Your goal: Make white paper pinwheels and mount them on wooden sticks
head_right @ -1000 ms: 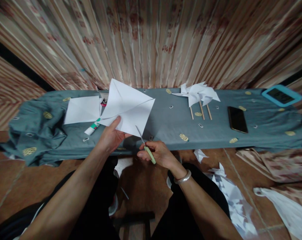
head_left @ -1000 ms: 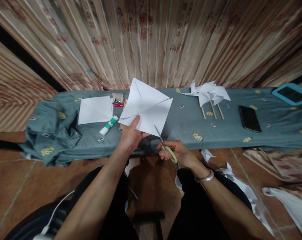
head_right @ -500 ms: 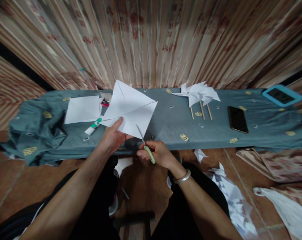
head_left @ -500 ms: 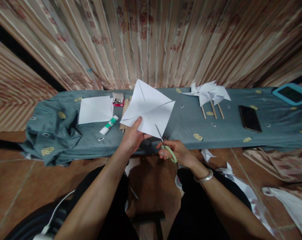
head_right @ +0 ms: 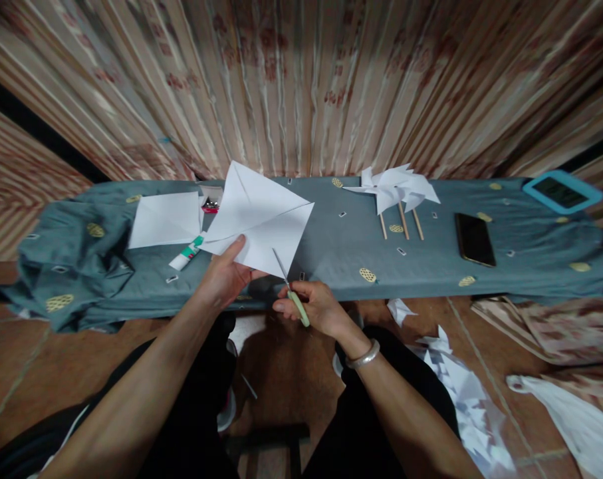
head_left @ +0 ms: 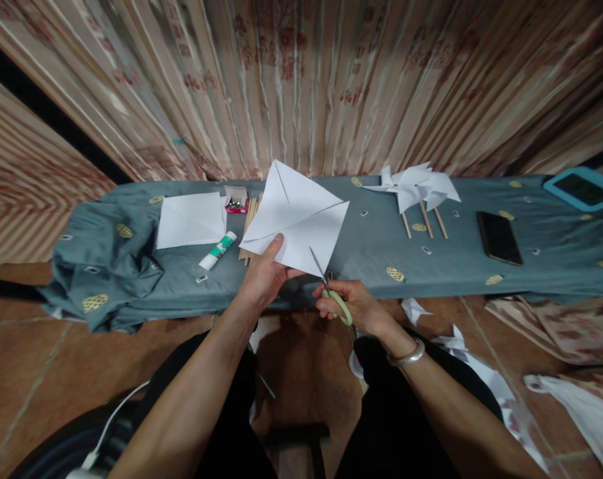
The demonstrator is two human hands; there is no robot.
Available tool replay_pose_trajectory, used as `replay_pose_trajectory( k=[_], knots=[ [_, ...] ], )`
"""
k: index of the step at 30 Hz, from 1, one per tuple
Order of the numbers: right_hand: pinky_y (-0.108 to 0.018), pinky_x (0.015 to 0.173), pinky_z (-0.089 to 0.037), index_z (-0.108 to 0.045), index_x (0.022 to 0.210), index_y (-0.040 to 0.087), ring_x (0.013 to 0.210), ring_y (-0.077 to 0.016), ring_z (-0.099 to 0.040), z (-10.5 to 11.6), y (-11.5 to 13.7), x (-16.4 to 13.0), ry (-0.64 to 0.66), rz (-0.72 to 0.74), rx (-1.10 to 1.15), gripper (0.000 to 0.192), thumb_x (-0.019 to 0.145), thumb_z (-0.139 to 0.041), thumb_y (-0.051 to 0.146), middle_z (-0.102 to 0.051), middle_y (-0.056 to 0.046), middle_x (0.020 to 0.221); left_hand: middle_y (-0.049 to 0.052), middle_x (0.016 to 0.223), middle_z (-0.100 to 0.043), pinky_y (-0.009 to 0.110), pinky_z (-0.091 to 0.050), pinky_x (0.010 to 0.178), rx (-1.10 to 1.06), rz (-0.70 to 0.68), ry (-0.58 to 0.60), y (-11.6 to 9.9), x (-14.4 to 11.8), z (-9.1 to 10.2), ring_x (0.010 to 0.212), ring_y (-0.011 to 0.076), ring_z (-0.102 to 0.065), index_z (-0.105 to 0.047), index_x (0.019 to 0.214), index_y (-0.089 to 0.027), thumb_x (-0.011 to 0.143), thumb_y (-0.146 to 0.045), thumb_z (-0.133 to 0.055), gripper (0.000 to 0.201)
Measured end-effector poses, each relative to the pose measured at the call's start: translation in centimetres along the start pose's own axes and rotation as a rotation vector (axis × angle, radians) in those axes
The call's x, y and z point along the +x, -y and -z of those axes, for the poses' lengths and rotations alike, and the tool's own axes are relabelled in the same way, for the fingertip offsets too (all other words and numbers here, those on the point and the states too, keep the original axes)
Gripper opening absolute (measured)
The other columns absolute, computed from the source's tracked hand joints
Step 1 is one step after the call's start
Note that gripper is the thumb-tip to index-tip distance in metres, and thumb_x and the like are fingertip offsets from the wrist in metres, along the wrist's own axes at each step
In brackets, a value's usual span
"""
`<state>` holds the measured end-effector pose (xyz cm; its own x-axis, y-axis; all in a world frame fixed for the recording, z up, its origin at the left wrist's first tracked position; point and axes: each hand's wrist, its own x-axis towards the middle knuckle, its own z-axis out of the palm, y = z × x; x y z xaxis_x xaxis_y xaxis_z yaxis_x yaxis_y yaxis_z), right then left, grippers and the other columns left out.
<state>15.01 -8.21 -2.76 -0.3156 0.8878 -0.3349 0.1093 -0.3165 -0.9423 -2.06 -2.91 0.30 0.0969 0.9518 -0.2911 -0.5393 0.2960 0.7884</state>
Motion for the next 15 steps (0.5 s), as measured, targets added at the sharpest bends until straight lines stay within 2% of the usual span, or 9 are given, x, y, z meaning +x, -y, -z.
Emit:
replay_pose_trajectory(
  k=[8, 15],
  knots=[
    [-0.022, 0.047, -0.042, -0.066, 0.074, 0.016, 0.047, -0.0076, -0.052, -0.23, -0.06, 0.07, -0.01, 0.017, 0.011, 0.05, 0.058, -0.079, 0.061, -0.061, 0.003, 0.055, 0.006, 0.114, -0.071, 0.038, -0.058, 0.087, 0.0, 0.003, 0.009, 0.04, 0.03, 0.15, 0.1, 0.0207, -0.069, -0.054, 0.127, -0.024, 0.09, -0.026, -0.056, 0.037],
    [-0.021, 0.05, -0.044, -0.067, 0.082, 0.016, 0.051, -0.0084, -0.055, 0.02, -0.39, 0.1, -0.015, 0.064, -0.025, 0.049, 0.064, -0.076, 0.06, -0.064, 0.001, 0.06, 0.01, 0.114, -0.07, 0.041, -0.056, 0.089, 0.002, 0.026, 0.026, 0.36, -0.24, -0.1, 0.101, 0.022, -0.068, -0.057, 0.123, -0.017, 0.091, -0.025, -0.053, 0.033]
  ],
)
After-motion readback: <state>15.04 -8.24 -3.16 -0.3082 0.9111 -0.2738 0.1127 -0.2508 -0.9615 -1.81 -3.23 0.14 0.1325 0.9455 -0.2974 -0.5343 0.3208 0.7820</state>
